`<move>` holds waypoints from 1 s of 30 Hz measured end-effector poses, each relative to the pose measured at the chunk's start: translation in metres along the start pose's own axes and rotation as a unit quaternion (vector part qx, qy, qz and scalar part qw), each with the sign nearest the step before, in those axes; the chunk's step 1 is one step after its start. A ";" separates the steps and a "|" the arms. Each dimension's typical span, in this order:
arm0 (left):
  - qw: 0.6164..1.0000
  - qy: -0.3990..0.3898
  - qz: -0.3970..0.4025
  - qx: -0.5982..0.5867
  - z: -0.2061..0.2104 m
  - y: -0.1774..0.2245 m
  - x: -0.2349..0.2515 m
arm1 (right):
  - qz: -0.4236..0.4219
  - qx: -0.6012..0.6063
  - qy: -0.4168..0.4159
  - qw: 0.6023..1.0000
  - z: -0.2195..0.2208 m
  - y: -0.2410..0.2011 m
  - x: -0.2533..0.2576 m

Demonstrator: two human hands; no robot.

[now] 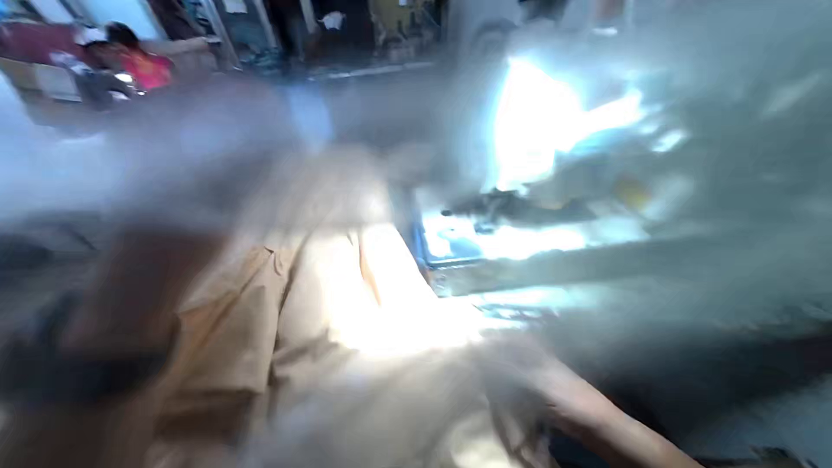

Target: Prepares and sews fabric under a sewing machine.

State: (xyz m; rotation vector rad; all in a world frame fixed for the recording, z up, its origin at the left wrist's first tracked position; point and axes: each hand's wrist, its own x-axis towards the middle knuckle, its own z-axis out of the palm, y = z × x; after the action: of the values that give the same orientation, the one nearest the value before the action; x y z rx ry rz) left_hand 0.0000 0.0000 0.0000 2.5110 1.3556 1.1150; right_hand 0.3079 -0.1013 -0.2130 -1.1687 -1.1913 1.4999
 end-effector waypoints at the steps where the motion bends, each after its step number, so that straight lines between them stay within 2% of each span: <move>1: 0.998 -0.021 0.042 -0.049 0.050 0.009 -0.022 | -0.022 -0.035 -0.022 0.999 -0.013 0.019 -0.003; 3: 0.983 -0.093 0.137 -0.078 0.134 0.014 -0.064 | -0.073 -0.074 -0.035 0.994 -0.035 0.037 -0.014; 6: 0.943 -0.285 0.168 -0.037 0.206 0.036 -0.095 | -0.152 -0.067 0.007 0.986 -0.053 0.043 -0.032; 8: 0.924 -0.358 0.134 -0.011 0.225 0.041 -0.100 | -0.217 -0.092 0.089 0.968 -0.062 0.048 -0.042; 11: 0.917 -0.378 0.130 -0.007 0.225 0.037 -0.107 | -0.271 -0.103 0.206 0.935 -0.073 0.065 -0.055; 13: 0.917 -0.370 0.149 0.004 0.229 0.030 -0.117 | -0.274 -0.082 0.242 0.927 -0.079 0.078 -0.061; 17: 0.938 -0.237 0.247 0.048 0.258 0.004 -0.132 | -0.288 -0.108 0.266 0.913 -0.080 0.090 -0.060; 20: 0.949 -0.225 0.207 -0.079 0.252 0.026 -0.123 | -0.318 -0.102 0.206 0.920 -0.073 0.092 -0.057; 23: 0.938 -0.202 0.224 -0.171 0.248 0.052 -0.107 | -0.329 -0.056 0.093 0.938 -0.064 0.089 -0.053; 25: 0.931 -0.178 0.240 -0.207 0.249 0.065 -0.094 | -0.312 -0.021 0.053 0.948 -0.057 0.081 -0.052; 28: 0.941 -0.123 0.268 -0.168 0.261 0.075 -0.082 | -0.289 -0.068 0.148 0.943 -0.049 0.070 -0.059; 30: 0.956 -0.082 0.246 -0.139 0.268 0.076 -0.090 | -0.268 -0.119 0.183 0.938 -0.049 0.065 -0.061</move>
State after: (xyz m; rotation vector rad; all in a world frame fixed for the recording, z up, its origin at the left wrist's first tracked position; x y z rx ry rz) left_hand 0.1908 -0.0452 -0.2176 2.7107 0.4955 1.0409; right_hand 0.3624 -0.1634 -0.2730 -1.0991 -1.3143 0.7101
